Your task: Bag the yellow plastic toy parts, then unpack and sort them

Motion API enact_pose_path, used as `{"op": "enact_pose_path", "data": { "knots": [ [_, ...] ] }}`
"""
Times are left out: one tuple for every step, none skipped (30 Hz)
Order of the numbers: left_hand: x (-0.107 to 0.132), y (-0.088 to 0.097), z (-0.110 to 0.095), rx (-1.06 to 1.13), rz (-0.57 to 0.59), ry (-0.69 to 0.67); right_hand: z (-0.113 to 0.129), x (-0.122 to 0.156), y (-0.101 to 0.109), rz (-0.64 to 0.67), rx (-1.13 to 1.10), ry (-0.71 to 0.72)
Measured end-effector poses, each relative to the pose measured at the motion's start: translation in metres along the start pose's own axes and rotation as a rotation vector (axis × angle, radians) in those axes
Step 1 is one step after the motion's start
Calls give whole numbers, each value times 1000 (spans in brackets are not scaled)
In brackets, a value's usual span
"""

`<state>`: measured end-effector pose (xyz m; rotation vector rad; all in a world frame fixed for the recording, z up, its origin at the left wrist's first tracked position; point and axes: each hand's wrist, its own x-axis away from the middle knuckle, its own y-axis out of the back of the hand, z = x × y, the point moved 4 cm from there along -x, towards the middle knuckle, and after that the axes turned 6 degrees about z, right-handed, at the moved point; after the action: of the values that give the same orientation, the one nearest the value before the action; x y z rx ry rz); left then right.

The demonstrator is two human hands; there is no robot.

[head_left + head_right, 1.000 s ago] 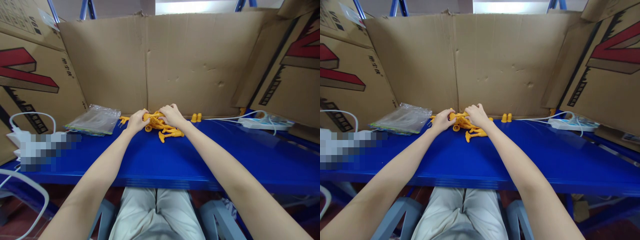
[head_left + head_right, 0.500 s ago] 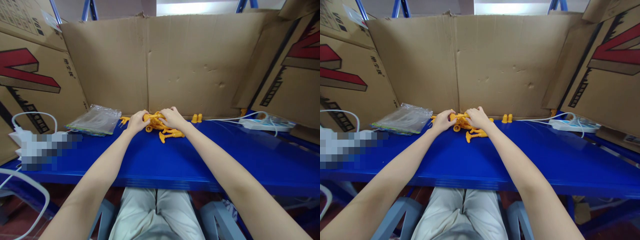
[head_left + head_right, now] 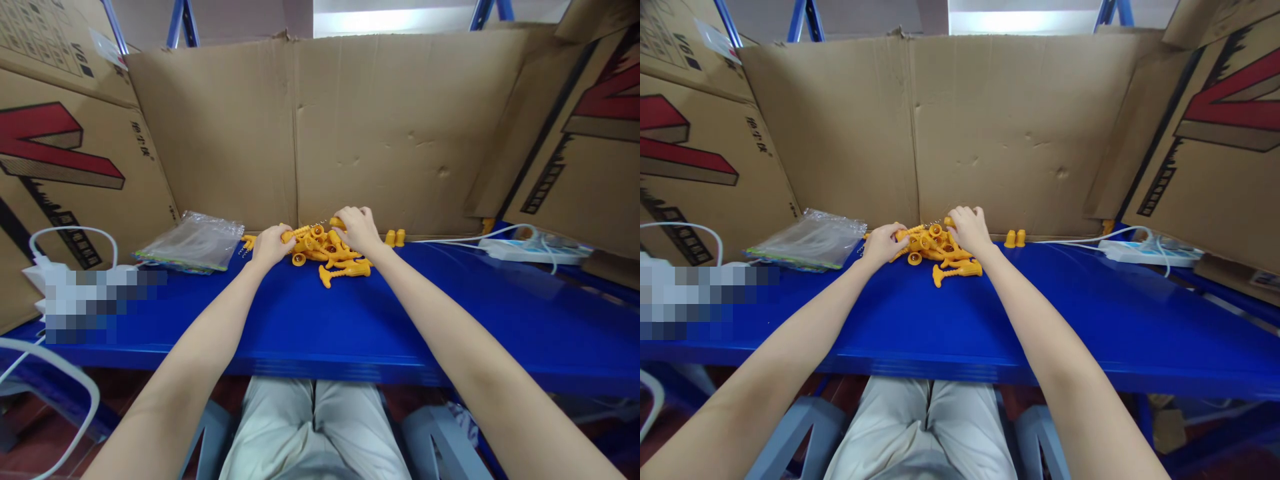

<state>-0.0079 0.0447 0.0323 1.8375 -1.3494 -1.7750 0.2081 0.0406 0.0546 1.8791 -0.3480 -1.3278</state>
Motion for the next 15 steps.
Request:
{"op": "enact_pose_path", "data": {
  "knots": [
    [0,0,2,-4,-8,24,-8,0,0,-27,-24,-52],
    [-1,0,4,-6,-16,49,-16,0,0,-52,-45,-113],
    [-1,0,6,-8,-26,77,-26,1,1,-74,-60,-179],
    [-2,0,8,-8,-38,104,-36,3,1,-97,-70,-247],
    [-2,0,11,-8,-56,128,-47,6,2,-119,-77,-316],
    [-2,0,13,-5,-79,147,-59,10,3,-144,-83,-383],
    [-3,0,16,-1,-105,165,-71,15,4,-169,-87,-450],
    [-3,0,19,4,-132,180,-84,21,4,-184,-88,-518],
    [-3,0,21,12,-154,194,-96,28,3,-187,-88,-585],
    [-4,-1,23,22,-170,206,-108,37,2,-186,-88,-659],
    [-4,-1,25,34,-178,221,-119,47,-1,-170,-87,-720],
    [-5,-2,27,47,-180,239,-129,57,-4,-150,-84,-791],
    [-6,-2,29,61,-176,258,-137,67,-8,-128,-81,-852],
    [-6,-2,31,76,-169,276,-145,77,-12,-102,-80,-899],
    [-7,-3,32,92,-164,292,-151,87,-17,-69,-84,-929]
  ]
}}
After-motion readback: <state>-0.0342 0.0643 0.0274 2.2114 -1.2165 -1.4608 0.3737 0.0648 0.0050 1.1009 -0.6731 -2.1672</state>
